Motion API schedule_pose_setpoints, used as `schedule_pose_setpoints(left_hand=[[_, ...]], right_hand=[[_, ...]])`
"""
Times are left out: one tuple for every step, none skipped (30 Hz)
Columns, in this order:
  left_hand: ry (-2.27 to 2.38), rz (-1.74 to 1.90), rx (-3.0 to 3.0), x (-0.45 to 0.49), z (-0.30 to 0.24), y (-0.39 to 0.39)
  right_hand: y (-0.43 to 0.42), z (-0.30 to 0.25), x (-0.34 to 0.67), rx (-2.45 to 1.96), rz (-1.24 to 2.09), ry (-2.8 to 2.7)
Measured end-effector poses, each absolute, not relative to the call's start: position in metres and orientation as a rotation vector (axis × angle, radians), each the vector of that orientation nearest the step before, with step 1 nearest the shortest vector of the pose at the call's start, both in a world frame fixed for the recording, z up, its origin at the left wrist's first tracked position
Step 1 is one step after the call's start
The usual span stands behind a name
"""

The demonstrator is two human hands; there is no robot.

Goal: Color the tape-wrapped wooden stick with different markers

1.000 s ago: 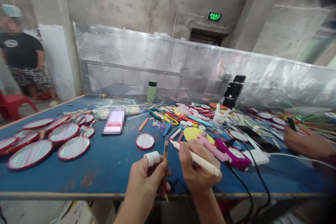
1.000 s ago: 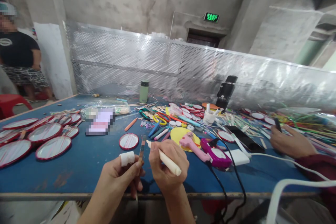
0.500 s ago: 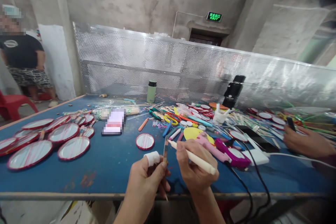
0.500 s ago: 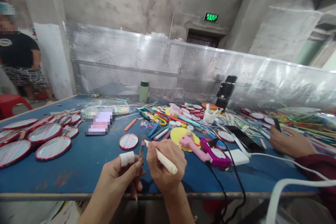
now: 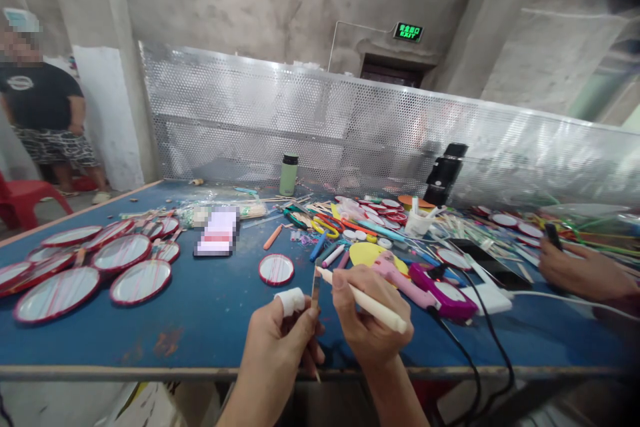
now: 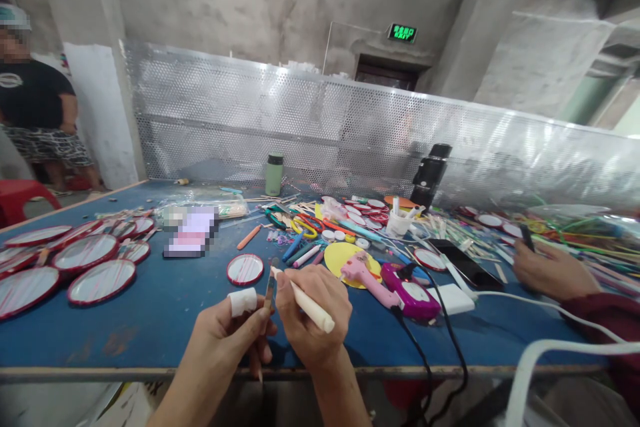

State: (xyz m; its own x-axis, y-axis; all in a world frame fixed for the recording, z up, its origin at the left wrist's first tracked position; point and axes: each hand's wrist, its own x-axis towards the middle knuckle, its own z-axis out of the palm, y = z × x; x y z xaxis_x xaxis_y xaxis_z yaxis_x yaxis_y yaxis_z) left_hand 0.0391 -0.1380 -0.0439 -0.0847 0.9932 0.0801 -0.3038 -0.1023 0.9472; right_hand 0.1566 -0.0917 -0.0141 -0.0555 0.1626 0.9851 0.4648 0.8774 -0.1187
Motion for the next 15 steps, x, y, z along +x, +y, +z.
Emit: schedule_pose_setpoints(left_hand=[[0.981,1.461,1.000,0.0391,-0.0441,-0.1377],[0.981,1.457,0.997,0.0392,-0.0442,-0.1373],[0.982,1.456,0.992,0.0393,-0.0441,-0.1369],[0.982,1.455,0.988,0.0394,-0.0439,-0.1365],[0.980,1.455,0.987,0.0396,-0.0437,-0.1361],[0.980,1.457,0.988,0.0398,-0.0434,-0.1358],[0.979,1.457,0.989,0.0399,-0.0431,-0.1357],[0.980,1.458,0.991,0.0400,-0.0427,-0.1358],[0.981,1.459,0.992,0.0400,-0.0422,-0.1360],[0.982,1.458,0.991,0.0399,-0.0417,-0.1364],[0.983,1.460,0.990,0.0398,-0.0412,-0.1368],[0.982,1.461,0.989,0.0395,-0.0407,-0.1373],[0.983,1.461,0.986,0.0393,-0.0402,-0.1376],[0.985,1.461,0.986,0.0390,-0.0399,-0.1377],[0.990,1.460,0.984,0.0389,-0.0397,-0.1377]], right_hand=[[-0.0915,-0.0141,0.1566,-0.499,-0.264,-1.628],[-0.0913,-0.0143,0.1568,-0.502,-0.269,-1.619],[-0.0913,-0.0146,0.1570,-0.506,-0.275,-1.607],[-0.0914,-0.0150,0.1573,-0.509,-0.278,-1.594],[-0.0916,-0.0154,0.1576,-0.509,-0.276,-1.585],[-0.0919,-0.0157,0.1578,-0.508,-0.272,-1.583],[-0.0922,-0.0159,0.1579,-0.505,-0.267,-1.585],[-0.0924,-0.0159,0.1578,-0.501,-0.266,-1.590],[-0.0926,-0.0157,0.1575,-0.498,-0.268,-1.594],[-0.0926,-0.0154,0.1573,-0.497,-0.271,-1.598],[-0.0926,-0.0150,0.1570,-0.499,-0.273,-1.604],[-0.0925,-0.0145,0.1568,-0.503,-0.274,-1.610],[-0.0924,-0.0142,0.1567,-0.508,-0.279,-1.612],[-0.0923,-0.0139,0.1567,-0.512,-0.283,-1.609],[-0.0922,-0.0139,0.1568,-0.515,-0.286,-1.599]])
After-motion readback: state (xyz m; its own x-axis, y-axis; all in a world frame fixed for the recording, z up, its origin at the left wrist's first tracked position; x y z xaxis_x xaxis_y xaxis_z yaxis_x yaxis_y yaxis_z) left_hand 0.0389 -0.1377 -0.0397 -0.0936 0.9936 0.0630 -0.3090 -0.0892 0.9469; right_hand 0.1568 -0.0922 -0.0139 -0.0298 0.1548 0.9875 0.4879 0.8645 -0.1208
